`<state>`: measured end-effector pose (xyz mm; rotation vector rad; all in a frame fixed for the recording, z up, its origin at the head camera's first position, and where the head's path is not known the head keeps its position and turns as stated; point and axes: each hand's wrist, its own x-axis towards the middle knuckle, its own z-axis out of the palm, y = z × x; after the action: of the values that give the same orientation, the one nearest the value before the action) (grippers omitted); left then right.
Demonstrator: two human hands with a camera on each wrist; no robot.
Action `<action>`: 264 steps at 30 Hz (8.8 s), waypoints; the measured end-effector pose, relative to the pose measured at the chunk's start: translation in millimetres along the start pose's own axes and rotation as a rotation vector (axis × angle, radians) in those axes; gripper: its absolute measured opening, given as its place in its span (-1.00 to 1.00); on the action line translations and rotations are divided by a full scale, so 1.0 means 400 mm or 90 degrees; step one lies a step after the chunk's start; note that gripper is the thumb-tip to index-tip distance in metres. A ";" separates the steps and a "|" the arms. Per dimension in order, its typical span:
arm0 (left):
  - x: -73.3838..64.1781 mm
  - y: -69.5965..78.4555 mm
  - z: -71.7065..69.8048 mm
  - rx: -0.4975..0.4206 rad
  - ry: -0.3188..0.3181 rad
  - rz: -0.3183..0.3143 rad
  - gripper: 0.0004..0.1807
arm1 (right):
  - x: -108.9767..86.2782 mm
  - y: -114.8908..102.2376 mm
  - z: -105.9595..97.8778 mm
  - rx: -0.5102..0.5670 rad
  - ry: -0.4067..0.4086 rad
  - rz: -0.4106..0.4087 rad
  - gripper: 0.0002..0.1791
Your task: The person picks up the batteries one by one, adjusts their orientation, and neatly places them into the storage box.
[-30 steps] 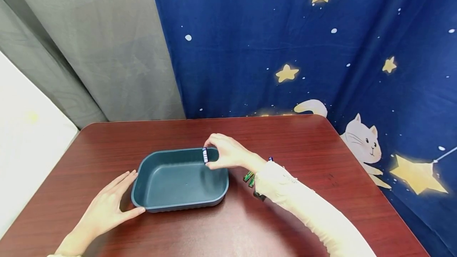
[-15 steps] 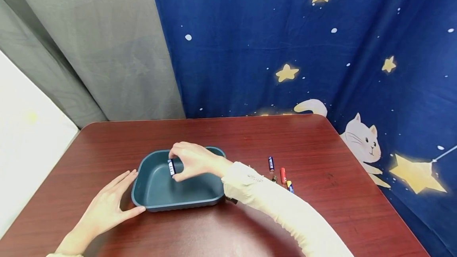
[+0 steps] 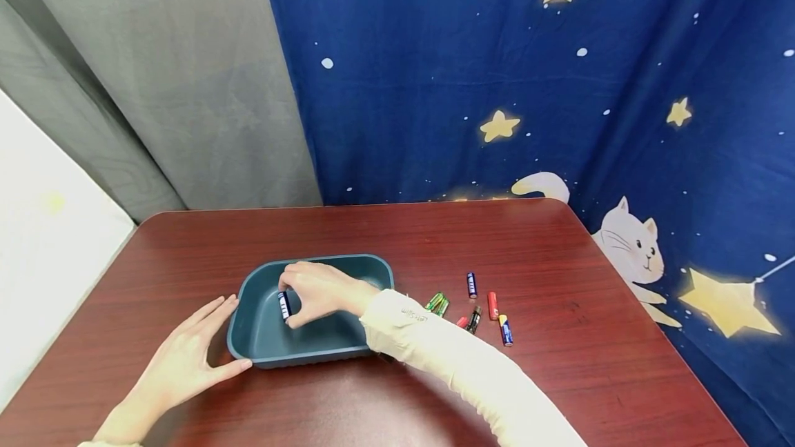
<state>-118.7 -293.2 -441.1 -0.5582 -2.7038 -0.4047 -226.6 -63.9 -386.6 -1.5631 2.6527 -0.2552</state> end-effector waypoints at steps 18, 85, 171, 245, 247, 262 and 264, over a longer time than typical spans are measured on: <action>-0.004 0.000 -0.005 -0.012 -0.008 -0.010 0.03 | 0.046 -0.035 -0.040 -0.010 -0.028 0.005 -0.47; 0.008 0.000 -0.002 -0.007 0.024 0.006 0.03 | 0.169 -0.002 0.110 -0.004 -0.094 -0.011 -0.47; 0.003 0.003 -0.007 -0.008 0.000 0.026 0.00 | -0.514 0.318 -0.053 0.221 0.234 0.227 -0.44; 0.007 0.005 0.004 -0.003 -0.006 0.023 0.02 | -0.490 0.237 0.074 0.071 0.267 0.408 -0.69; 0.007 0.005 0.004 -0.004 -0.005 0.023 0.02 | -0.486 0.237 0.061 0.075 0.286 0.393 -0.68; 0.008 0.005 0.001 -0.002 -0.013 0.015 0.03 | -0.418 0.207 -0.038 0.080 0.310 0.302 -0.63; 0.007 0.005 0.000 -0.004 -0.014 0.014 0.03 | -0.402 0.198 -0.048 0.084 0.312 0.287 -0.62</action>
<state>-120.4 -290.7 -439.6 -0.5963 -2.7153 -0.4038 -219.1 116.0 -387.3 -0.9109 3.1660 -0.8543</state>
